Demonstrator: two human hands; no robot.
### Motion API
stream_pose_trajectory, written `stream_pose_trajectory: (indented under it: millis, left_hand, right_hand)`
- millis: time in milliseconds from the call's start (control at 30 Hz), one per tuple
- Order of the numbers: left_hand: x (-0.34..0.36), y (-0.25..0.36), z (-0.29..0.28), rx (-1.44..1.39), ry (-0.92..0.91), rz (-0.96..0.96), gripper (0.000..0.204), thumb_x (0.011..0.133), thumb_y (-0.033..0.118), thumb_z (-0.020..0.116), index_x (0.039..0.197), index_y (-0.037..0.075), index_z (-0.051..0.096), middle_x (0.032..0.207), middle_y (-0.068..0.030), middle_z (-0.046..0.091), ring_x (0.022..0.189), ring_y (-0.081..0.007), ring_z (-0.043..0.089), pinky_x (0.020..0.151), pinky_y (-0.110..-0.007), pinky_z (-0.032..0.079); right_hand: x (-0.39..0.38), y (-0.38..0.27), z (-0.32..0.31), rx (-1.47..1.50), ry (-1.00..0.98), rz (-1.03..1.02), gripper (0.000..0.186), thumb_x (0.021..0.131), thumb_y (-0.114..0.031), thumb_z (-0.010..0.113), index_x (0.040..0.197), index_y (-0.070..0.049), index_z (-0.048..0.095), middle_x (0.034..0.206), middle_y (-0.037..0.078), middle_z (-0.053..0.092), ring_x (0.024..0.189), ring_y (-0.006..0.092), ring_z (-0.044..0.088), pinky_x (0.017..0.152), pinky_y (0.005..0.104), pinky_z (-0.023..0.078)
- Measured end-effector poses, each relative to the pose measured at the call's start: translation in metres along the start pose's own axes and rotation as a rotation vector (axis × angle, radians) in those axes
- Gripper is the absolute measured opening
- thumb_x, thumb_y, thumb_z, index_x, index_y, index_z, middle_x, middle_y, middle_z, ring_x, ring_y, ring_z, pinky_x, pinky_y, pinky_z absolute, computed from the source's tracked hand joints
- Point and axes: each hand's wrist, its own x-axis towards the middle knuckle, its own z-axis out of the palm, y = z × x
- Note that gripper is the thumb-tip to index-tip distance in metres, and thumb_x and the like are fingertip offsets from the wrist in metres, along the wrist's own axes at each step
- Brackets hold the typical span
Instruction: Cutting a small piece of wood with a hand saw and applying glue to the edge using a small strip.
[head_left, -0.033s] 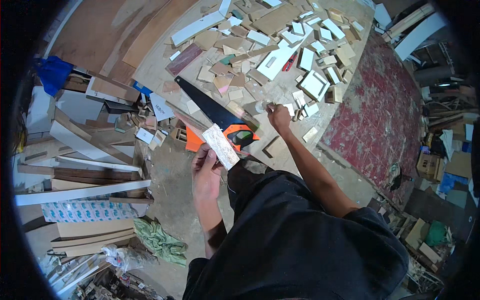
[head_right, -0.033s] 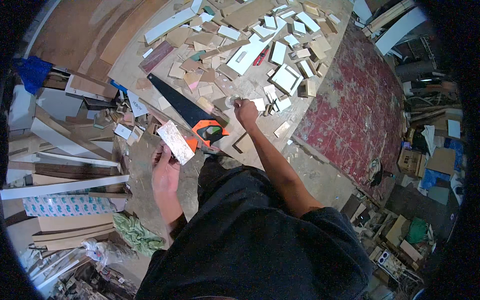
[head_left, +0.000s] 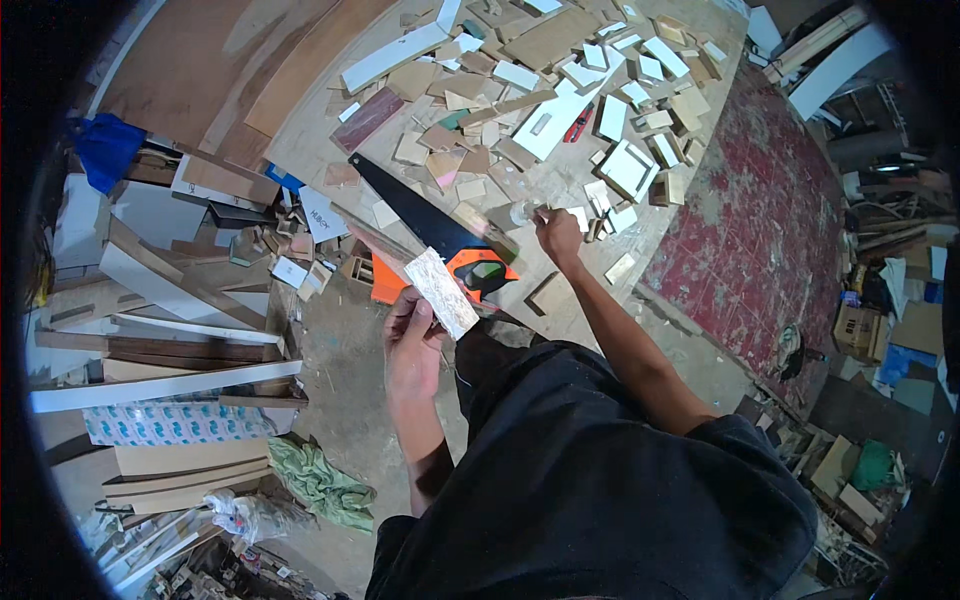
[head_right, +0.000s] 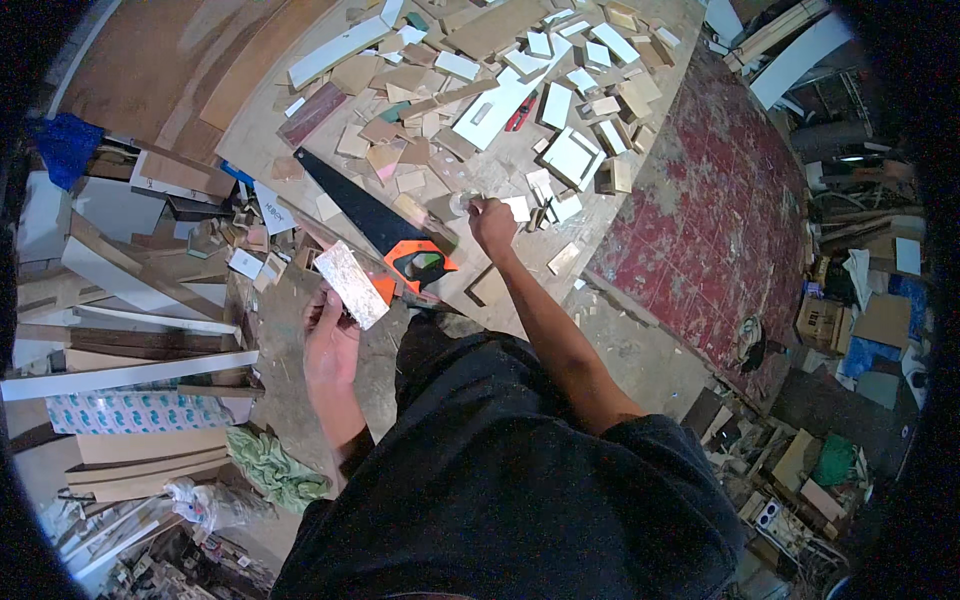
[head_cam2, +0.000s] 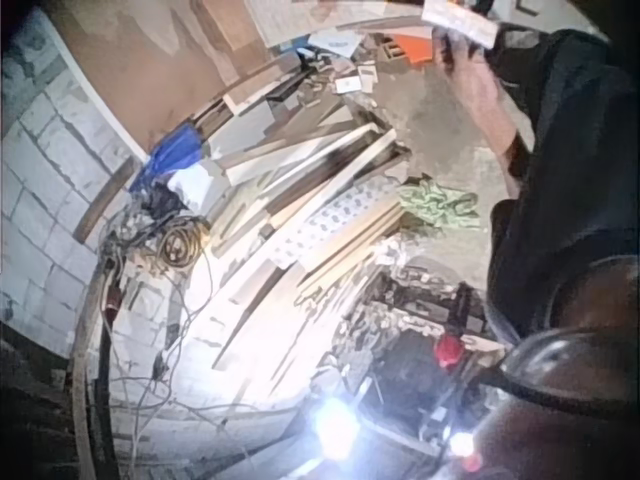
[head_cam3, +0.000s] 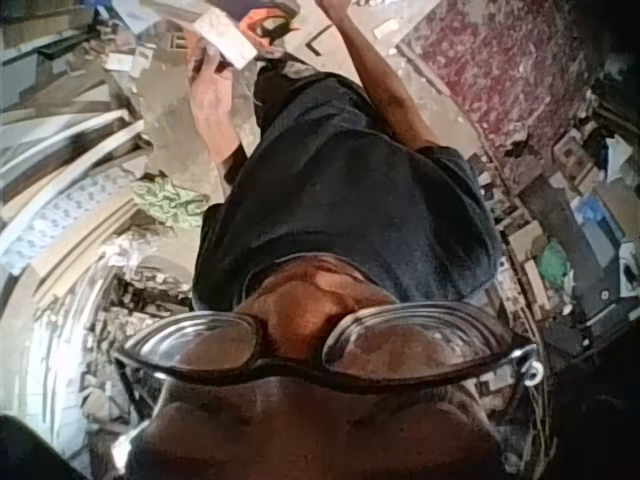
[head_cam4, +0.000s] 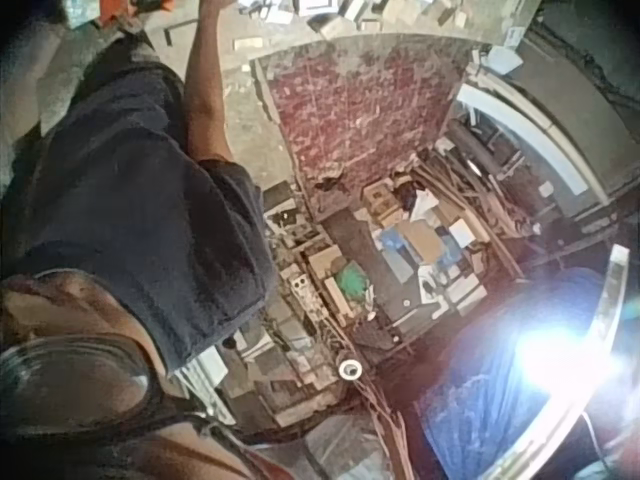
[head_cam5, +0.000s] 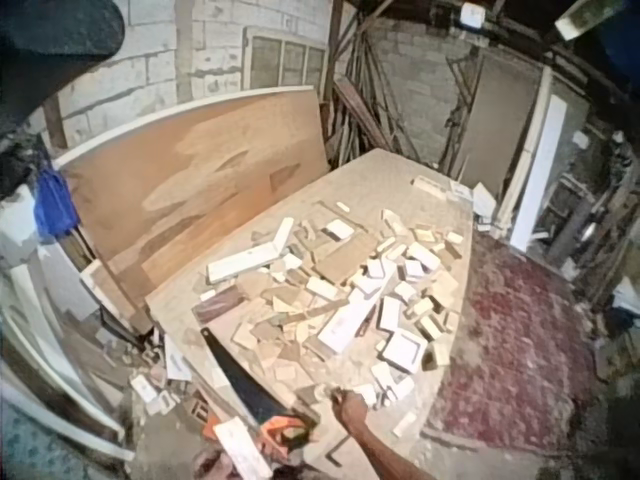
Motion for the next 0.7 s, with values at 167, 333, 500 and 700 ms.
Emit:
stream_pose_trajectory:
  millis: [167,333,500,700]
  left_hand:
    - [0.001,-0.001,0.008,0.014,-0.014,-0.014,0.026,0.09,0.01,0.059,0.112,-0.002,0.057,0.118,-0.0176,0.059,0.112,-0.0298,0.057,0.095,-0.042,0.046]
    - [0.002,-0.004,0.014,0.059,0.003,-0.041,0.025,0.091,0.01,0.058,0.112,-0.003,0.056,0.117,-0.0177,0.06,0.11,-0.0289,0.058,0.094,-0.041,0.047]
    - [0.002,-0.001,0.033,0.07,-0.021,-0.05,0.023,0.089,0.011,0.062,0.108,0.0,0.057,0.111,-0.0165,0.062,0.101,-0.0252,0.063,0.084,-0.039,0.053]
    - [0.004,-0.004,0.051,0.149,-0.083,-0.1,0.025,0.089,0.012,0.061,0.11,0.0,0.057,0.109,-0.0137,0.063,0.1,-0.0222,0.063,0.085,-0.036,0.052]
  right_hand:
    - [-0.008,-0.003,-0.017,0.149,0.052,0.111,0.022,0.08,-0.03,0.068,0.093,-0.013,0.073,0.066,0.017,0.064,0.063,0.0321,0.065,0.06,0.0413,0.052]
    - [-0.015,0.011,-0.038,0.344,0.169,0.104,0.023,0.082,-0.029,0.068,0.092,-0.01,0.073,0.056,0.014,0.058,0.046,0.0215,0.053,0.048,0.0342,0.042]
    - [-0.032,0.024,-0.082,0.902,0.158,0.126,0.021,0.085,-0.02,0.068,0.094,-0.001,0.072,0.058,-0.004,0.055,0.045,0.0073,0.04,0.042,0.025,0.031]
    - [-0.076,-0.01,-0.197,1.445,-0.07,0.141,0.022,0.092,-0.018,0.061,0.095,0.004,0.065,0.053,-0.008,0.038,0.042,0.0017,0.024,0.04,0.0223,0.017]
